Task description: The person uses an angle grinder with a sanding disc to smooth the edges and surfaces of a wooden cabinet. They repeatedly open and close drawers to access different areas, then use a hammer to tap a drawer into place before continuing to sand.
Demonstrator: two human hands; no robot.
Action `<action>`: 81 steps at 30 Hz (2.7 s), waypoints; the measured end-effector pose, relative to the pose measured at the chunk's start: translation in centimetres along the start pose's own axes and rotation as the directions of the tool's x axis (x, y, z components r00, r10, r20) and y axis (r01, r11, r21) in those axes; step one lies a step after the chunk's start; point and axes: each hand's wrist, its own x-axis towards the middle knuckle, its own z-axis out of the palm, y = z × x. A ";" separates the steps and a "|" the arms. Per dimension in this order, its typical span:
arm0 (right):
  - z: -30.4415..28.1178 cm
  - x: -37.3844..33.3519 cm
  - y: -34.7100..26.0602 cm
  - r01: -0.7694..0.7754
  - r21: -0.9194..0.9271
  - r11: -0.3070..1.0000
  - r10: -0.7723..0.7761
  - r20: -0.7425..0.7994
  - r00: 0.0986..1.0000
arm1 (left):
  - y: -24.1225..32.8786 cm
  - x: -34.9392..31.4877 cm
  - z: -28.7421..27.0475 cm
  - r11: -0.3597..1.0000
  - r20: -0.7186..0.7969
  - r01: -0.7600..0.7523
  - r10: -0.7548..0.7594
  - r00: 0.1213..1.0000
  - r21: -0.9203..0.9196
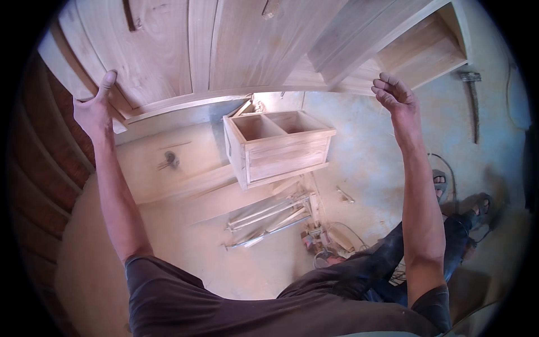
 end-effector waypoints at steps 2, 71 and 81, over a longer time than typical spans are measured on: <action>0.9 -0.1 0.2 -0.027 0.049 0.998 0.026 0.015 1.000 | -0.3 0.2 0.2 1.000 -0.007 -0.008 0.008 1.000 0.005; 14.6 -17.7 -18.6 -0.241 0.120 0.963 0.256 -0.134 0.957 | -5.4 1.7 -3.6 0.948 0.323 0.124 -0.023 0.946 -0.294; 18.0 -18.5 -20.2 -0.311 -0.006 0.950 0.299 -0.252 0.920 | -6.3 1.1 -2.5 0.941 0.216 0.030 0.046 0.975 -0.337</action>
